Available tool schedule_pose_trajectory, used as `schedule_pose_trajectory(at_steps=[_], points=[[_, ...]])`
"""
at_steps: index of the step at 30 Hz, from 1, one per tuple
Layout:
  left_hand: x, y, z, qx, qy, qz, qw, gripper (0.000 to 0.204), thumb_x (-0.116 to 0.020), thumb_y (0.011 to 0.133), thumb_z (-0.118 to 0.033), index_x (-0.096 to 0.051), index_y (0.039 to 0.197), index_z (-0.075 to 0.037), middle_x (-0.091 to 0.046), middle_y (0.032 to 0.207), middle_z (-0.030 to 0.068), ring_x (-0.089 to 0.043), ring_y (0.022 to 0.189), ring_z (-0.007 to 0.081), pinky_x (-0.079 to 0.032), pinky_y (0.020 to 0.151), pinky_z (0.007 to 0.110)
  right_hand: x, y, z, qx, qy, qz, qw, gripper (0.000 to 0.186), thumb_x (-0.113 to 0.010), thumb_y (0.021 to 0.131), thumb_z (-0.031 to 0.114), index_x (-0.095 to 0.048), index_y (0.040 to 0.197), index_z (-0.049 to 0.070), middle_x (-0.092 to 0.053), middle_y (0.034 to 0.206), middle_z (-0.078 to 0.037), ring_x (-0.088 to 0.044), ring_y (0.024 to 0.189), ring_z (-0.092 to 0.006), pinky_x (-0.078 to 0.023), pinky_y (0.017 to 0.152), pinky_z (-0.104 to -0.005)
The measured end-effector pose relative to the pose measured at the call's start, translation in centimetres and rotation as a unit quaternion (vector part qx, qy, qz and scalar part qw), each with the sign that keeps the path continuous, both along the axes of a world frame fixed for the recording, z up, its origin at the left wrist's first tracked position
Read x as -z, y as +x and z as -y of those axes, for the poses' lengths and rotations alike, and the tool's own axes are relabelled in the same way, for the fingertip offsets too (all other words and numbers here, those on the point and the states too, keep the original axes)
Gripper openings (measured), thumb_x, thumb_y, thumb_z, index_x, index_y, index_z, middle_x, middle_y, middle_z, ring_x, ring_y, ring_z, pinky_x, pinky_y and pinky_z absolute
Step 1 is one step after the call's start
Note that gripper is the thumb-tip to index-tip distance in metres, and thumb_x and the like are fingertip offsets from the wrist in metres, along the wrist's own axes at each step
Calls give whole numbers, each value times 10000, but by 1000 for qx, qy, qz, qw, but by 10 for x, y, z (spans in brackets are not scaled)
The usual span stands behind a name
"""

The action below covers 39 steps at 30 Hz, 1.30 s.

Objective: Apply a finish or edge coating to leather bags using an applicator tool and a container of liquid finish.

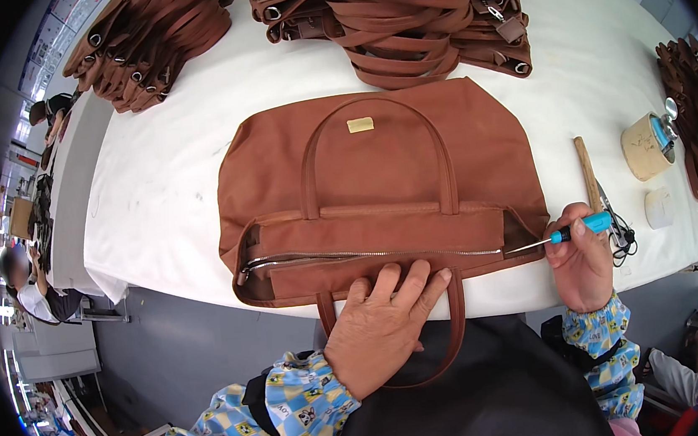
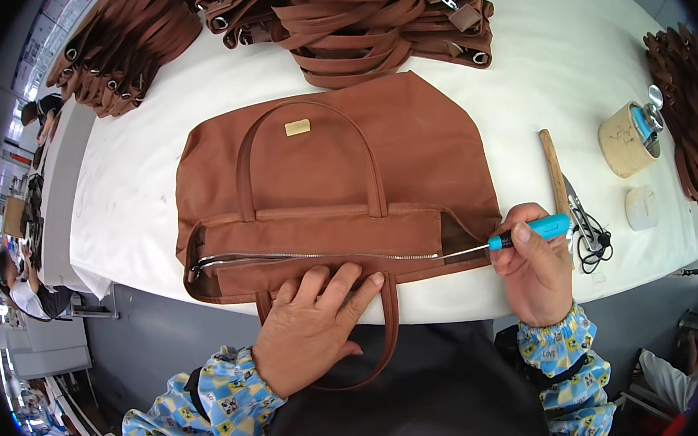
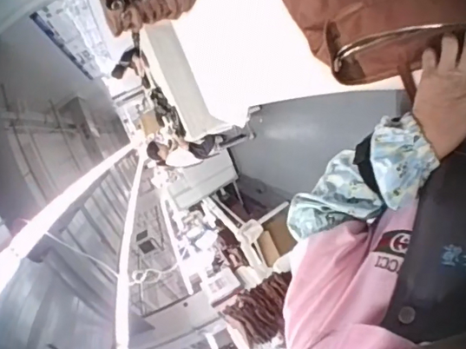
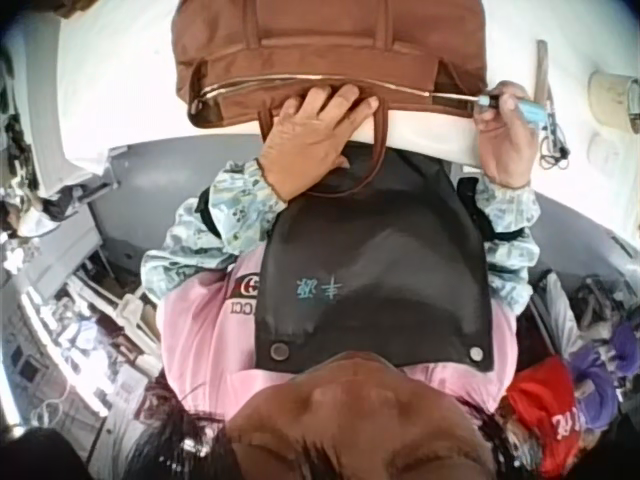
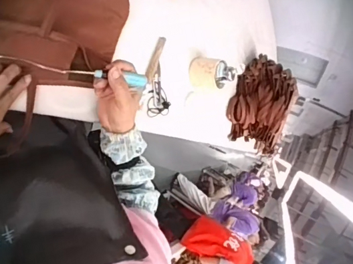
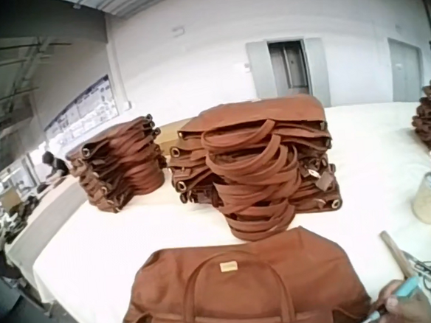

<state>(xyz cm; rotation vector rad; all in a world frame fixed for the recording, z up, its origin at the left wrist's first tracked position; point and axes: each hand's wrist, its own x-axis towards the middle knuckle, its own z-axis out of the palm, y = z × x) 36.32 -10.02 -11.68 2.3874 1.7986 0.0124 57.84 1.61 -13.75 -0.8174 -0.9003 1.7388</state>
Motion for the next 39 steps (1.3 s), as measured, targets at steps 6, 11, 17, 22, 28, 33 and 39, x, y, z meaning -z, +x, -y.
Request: schedule_pose_trajectory(at_steps=[6,11,17,22,28,33,39], points=[[2,-3,-10,8,-5,3,1000,763,-738,542,-322,-429,1228,-198,-420,1110,56,-439,956,227,-443,687,347,6,-4,-3,-16,-12,-13,1000,110,-543,826,140,-508,845,37,-540,664,-30,-499,565,-80,-362,502,-205],[3,0,-18,15,8,17,1000,730,-737,552,-278,-435,1215,-240,-439,1088,57,-473,909,219,-481,648,314,6,-5,-1,16,-17,-28,999,105,-543,826,139,-507,838,42,-539,684,-29,-497,566,-83,-363,495,-201],[5,-10,-15,46,21,40,998,707,-729,567,-251,-438,1212,-242,-431,1088,76,-466,919,240,-489,692,313,8,-4,-2,3,-10,-32,999,119,-547,827,151,-506,833,40,-534,652,-34,-508,570,-90,-372,490,-197],[4,-3,-17,41,15,31,999,696,-724,574,-261,-442,1210,-230,-418,1097,92,-449,956,260,-486,703,325,6,-3,-3,0,0,-27,1000,148,-562,817,156,-503,832,21,-553,653,-64,-515,561,-113,-389,497,-210],[-11,-9,-23,49,-21,39,998,606,-709,599,-289,-494,1155,-175,-409,1116,79,-451,953,246,-486,685,319,-21,-17,-1,-12,89,-14,996,205,-612,776,151,-498,837,-9,-564,714,-100,-529,582,-130,-436,547,-236],[-34,-44,-35,93,-72,194,974,417,-694,631,-278,-566,991,-110,-482,1020,81,-470,956,252,-451,725,343,-26,-35,-3,-35,65,58,996,188,-594,788,103,-521,909,-20,-575,811,-82,-588,715,-142,-481,668,-250],[-26,-63,-59,-62,46,148,986,516,-705,633,-266,-514,1057,-42,-490,977,108,-480,910,287,-380,803,389,-21,-38,-1,-41,53,115,991,185,-589,794,104,-531,921,-17,-591,868,-114,-591,740,-158,-479,699,-269]])
